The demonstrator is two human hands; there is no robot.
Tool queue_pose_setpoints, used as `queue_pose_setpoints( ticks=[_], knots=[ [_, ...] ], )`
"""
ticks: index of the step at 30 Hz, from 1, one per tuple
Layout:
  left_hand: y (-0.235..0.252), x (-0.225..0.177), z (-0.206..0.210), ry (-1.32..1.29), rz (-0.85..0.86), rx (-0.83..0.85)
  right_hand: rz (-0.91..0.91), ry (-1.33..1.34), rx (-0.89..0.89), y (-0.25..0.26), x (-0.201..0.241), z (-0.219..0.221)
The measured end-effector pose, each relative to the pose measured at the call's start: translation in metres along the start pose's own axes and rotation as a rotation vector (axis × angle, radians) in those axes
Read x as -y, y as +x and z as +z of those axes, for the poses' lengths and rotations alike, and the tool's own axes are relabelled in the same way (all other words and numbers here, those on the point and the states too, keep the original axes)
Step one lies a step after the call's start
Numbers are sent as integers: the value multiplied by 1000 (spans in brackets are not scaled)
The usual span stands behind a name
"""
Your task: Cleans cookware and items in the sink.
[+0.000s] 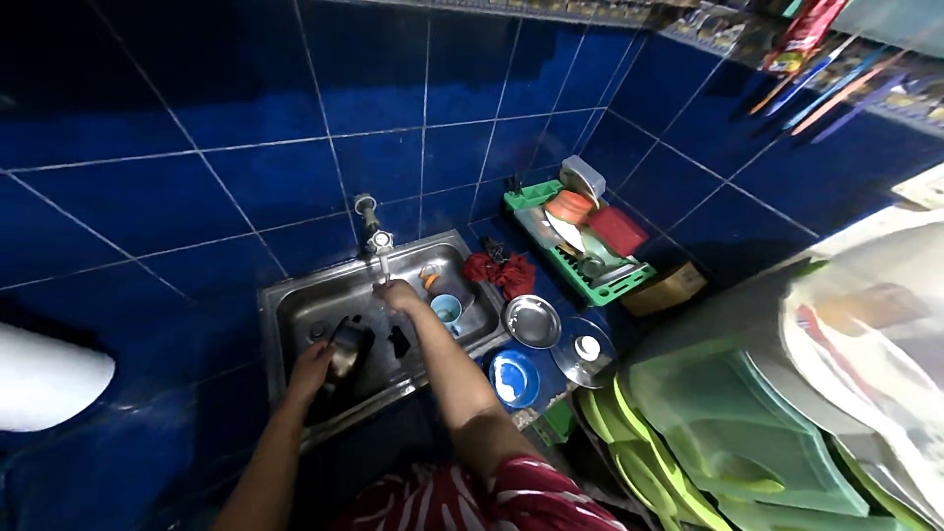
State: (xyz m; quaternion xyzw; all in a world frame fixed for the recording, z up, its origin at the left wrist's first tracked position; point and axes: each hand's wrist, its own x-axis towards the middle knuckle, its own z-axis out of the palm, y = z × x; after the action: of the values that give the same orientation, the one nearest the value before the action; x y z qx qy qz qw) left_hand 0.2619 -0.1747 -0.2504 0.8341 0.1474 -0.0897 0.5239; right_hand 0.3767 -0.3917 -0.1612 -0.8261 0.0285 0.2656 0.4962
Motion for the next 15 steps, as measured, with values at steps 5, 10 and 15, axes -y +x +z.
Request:
queue_pose_setpoints(
  ticks=[5,10,15],
  knots=[
    [-1,-3,0,13,11,6,-248,-122,-339,-38,29,-42],
    [-5,-3,0,44,18,6,-535,-562,-235,-56,85,-72],
    [-4,3,4,47,37,-9,-315,-972,-299,-59,119,-56]
  ],
)
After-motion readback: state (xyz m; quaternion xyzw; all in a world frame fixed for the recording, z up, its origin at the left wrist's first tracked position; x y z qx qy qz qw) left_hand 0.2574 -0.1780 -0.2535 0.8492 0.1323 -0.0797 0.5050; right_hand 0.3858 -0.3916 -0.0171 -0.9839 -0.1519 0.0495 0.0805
